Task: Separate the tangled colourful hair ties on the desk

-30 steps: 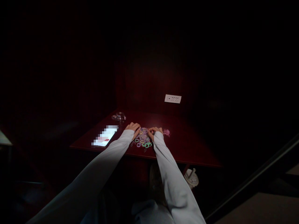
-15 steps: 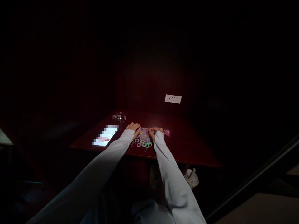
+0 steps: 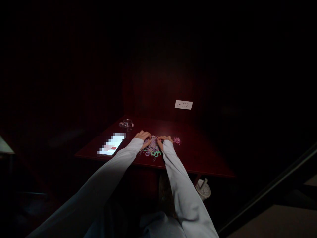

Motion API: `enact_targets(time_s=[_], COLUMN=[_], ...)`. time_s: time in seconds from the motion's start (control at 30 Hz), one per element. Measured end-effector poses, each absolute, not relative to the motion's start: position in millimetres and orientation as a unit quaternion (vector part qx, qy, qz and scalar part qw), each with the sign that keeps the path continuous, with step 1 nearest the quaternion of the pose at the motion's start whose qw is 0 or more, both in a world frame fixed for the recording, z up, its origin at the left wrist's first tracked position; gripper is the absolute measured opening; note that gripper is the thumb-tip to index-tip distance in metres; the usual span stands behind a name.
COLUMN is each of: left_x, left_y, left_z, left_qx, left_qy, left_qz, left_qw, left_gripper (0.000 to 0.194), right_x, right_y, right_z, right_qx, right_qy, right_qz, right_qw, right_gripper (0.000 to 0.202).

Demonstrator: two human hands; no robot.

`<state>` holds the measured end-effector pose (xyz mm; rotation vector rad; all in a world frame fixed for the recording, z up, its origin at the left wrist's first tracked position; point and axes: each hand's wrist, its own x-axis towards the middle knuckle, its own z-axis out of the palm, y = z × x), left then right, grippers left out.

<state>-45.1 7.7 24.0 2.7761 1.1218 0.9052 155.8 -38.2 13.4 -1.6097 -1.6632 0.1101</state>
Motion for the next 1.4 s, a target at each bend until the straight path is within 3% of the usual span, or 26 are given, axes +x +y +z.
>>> enact_targets(time_s=[0.17,0.27,0.4,0.63,0.97,1.4], left_x=[-48.0,-49.3,-49.8,-49.7,-46.8,-45.0], left_y=[4.1,2.9,0.9,-1.9,4.7,3.4], left_z=[29.4,31.9,33.7,35.1,27.6,27.6], left_qx=[0.9,0.904,0.903,0.904,0.902,0.905], left_qy=[0.342,0.338,0.34,0.341,0.338,0.322], left_qz=[0.27,0.259,0.258,0.255,0.266,0.279], left_qw=[0.022,0.031,0.042,0.043,0.028,-0.002], left_gripper=[0.021,0.026,0.023,0.018,0.016,0.009], right_x=[165.2,169.3,166.2,160.5,165.9,164.0], right_y=[-49.1,-62.4,-73.9,-72.0,-64.1,-65.1], right_z=[7.0,8.6,13.4,10.5,2.6,7.1], right_qx=[-0.61,-0.595,-0.605,-0.612,-0.597,-0.578], right_qy=[-0.671,-0.705,-0.727,-0.737,-0.727,-0.711], right_qz=[0.07,0.072,0.058,0.023,0.021,0.053], right_qw=[0.415,0.38,0.318,0.286,0.339,0.396], right_gripper=[0.031,0.039,0.047,0.037,0.02,0.026])
